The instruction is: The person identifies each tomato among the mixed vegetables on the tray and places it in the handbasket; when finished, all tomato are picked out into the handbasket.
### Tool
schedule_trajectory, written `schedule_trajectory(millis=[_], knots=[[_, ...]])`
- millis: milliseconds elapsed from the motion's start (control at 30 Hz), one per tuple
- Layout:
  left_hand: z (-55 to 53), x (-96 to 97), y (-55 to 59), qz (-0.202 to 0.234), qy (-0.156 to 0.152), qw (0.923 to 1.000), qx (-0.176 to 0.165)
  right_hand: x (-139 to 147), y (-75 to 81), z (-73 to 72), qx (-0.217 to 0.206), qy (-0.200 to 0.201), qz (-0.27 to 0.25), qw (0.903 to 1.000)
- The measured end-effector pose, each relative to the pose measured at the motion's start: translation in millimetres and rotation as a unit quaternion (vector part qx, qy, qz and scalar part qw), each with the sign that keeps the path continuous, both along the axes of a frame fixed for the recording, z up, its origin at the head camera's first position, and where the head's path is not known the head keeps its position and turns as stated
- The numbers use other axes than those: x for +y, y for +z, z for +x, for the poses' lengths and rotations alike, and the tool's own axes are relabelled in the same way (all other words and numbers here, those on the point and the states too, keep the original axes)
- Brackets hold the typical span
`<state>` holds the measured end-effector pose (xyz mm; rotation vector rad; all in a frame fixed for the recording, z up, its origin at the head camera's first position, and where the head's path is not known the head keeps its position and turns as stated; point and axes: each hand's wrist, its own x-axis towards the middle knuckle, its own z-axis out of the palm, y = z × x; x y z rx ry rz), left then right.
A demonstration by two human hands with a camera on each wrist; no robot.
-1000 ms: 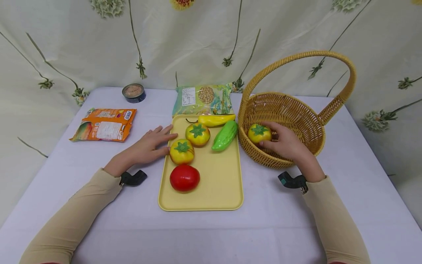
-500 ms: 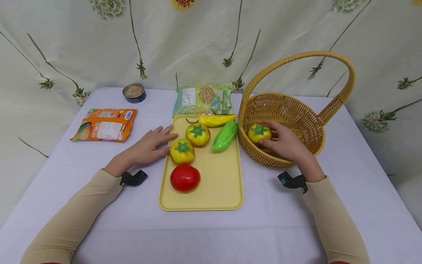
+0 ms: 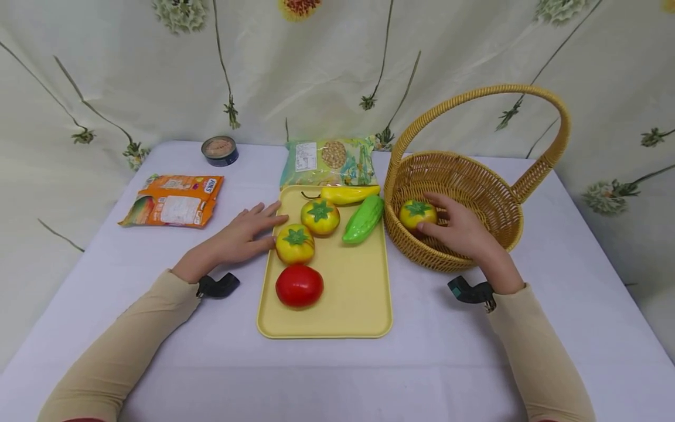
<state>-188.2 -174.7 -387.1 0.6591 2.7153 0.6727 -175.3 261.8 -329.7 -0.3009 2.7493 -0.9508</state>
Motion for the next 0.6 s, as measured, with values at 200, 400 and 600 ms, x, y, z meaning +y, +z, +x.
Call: schedule_trajectory(millis=[200, 400, 600], knots=[[-1.0, 0.9, 1.1, -0.003, 0.001, 1.0, -0.001, 0, 16.3, 3.2, 0.012, -0.016, 0.0, 0.9998], [-0.8, 0.7, 1.0, -0.004, 0.002, 1.0, -0.003, 1, 32.5, 5.3, 0.031, -0.012, -0.015, 0.9993], [0.2, 0.5, -0.7, -0.004, 0.003, 1.0, -0.004, -3, 43.6, 7.5, 0.051, -0.003, -0.035, 0.9981]])
